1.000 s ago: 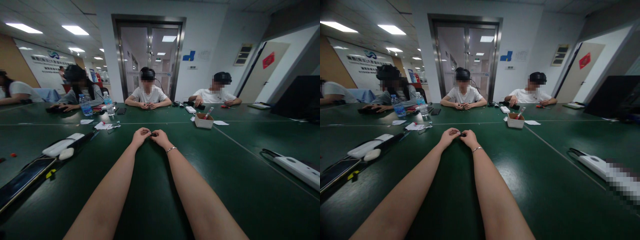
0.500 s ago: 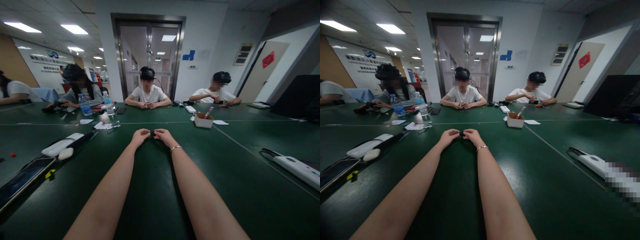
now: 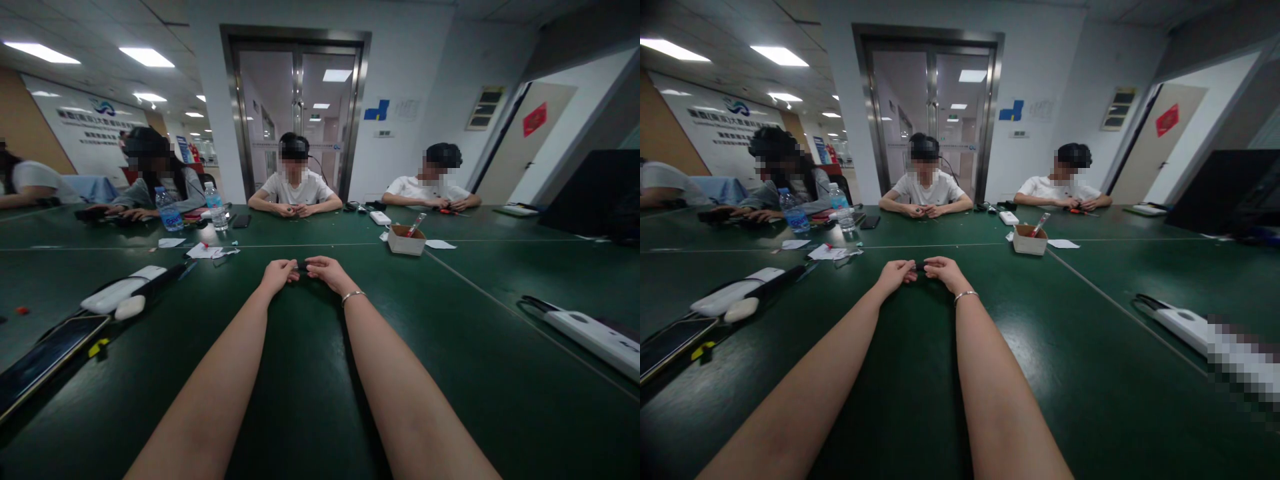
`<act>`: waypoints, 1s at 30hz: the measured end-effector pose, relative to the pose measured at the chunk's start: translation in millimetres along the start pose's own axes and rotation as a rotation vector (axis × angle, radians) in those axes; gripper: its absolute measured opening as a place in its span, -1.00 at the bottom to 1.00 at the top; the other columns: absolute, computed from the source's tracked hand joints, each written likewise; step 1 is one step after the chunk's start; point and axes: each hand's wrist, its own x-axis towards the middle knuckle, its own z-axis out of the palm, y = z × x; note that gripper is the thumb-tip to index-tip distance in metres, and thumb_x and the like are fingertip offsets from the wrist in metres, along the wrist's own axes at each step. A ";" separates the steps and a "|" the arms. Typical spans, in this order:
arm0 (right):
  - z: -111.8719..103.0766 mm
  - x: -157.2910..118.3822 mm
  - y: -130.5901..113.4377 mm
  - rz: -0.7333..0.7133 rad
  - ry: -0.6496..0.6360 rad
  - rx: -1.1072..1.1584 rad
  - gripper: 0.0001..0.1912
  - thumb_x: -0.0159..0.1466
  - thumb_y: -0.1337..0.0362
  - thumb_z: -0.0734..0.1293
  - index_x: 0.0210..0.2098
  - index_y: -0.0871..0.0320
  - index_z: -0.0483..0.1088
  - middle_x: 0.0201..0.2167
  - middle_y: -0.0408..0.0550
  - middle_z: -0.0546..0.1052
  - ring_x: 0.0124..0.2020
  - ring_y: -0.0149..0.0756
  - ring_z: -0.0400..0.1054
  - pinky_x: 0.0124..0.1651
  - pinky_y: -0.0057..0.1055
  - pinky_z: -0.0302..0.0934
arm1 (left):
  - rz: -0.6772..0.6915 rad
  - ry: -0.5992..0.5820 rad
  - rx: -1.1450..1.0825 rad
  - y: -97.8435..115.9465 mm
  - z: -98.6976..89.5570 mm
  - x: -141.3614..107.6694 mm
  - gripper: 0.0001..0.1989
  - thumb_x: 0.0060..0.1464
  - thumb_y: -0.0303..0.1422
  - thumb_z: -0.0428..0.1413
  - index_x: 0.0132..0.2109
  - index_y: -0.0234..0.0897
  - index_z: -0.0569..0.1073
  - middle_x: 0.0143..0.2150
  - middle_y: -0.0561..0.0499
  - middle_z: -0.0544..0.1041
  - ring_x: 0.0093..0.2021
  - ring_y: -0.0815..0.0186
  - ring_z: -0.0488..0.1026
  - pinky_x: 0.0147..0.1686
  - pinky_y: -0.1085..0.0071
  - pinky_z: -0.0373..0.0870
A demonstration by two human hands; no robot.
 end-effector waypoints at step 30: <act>3.1 -2.2 -4.6 0.051 0.012 -0.003 -0.89 0.12 0.52 0.38 -0.33 0.30 0.42 -0.47 -0.07 0.47 -0.54 -0.49 0.36 -0.46 -0.64 0.32 | 0.039 -0.009 0.051 3.0 3.0 -2.9 -0.69 0.05 -0.15 0.05 -0.29 -0.35 0.45 -0.49 -0.04 0.49 -0.50 0.35 0.43 -0.53 0.51 0.29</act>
